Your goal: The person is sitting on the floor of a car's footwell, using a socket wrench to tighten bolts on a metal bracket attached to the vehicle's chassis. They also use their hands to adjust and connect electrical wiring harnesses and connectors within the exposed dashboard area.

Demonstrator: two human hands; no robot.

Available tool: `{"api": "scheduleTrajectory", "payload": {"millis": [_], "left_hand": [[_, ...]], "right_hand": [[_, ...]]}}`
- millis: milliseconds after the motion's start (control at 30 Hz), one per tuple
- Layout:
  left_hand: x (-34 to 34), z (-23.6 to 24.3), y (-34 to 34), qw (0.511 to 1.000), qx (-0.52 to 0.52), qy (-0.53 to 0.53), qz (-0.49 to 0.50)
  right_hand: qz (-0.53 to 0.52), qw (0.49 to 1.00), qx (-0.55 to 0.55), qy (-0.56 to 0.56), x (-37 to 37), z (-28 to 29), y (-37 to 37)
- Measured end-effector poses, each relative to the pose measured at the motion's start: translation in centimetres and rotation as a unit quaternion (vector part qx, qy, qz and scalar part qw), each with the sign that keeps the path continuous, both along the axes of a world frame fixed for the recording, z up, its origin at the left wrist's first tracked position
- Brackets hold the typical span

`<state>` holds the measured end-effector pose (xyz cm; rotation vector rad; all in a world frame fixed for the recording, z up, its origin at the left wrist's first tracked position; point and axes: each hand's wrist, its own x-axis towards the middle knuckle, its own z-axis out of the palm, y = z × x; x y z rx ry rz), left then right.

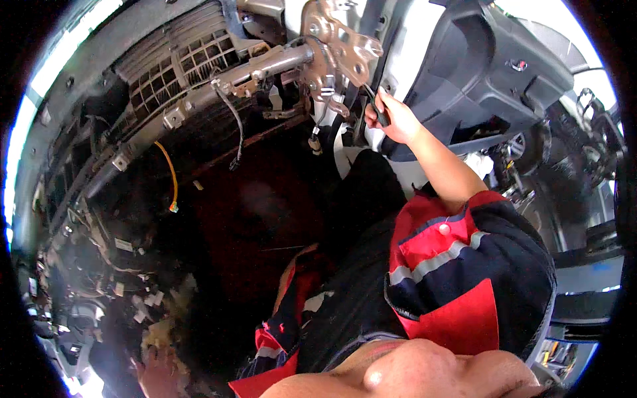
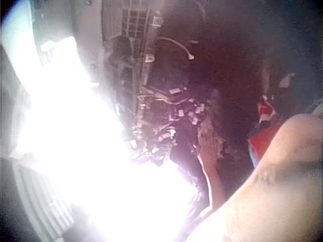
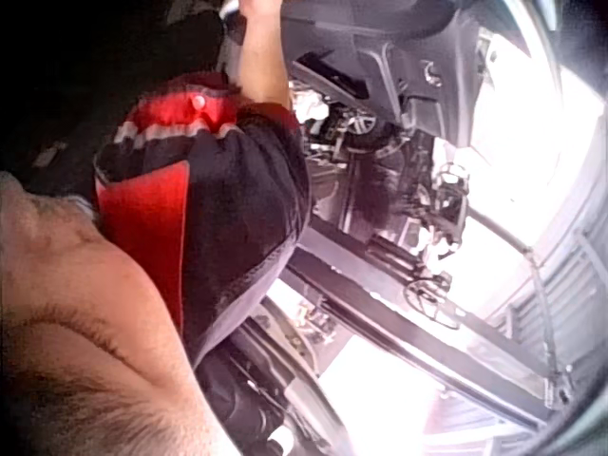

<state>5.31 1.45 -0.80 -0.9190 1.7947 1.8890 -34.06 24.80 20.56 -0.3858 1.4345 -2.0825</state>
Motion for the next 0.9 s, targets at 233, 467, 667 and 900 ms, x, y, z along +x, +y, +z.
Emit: {"api": "scheduleTrajectory", "payload": {"millis": [233, 467, 667, 900], "left_hand": [[4.5, 1.9, -1.2, 0.992, -0.114, -0.038, -0.029], [4.1, 4.0, -1.5, 0.975, -0.195, -0.052, -0.097], [-3.4, 0.9, 1.5, 0.945, -0.250, -0.034, -0.207], [-12.3, 0.5, 4.0, 0.892, -0.305, 0.013, -0.335]], "right_hand": [[-0.057, 0.995, 0.034, 0.073, -0.2, -2.0, -1.5], [-0.061, 0.991, 0.017, 0.118, -0.5, -2.9, -1.0], [-0.038, 0.991, 0.054, 0.119, -0.5, -3.0, -0.7], [0.016, 0.982, 0.054, 0.178, -2.3, -3.6, -0.4]]}}
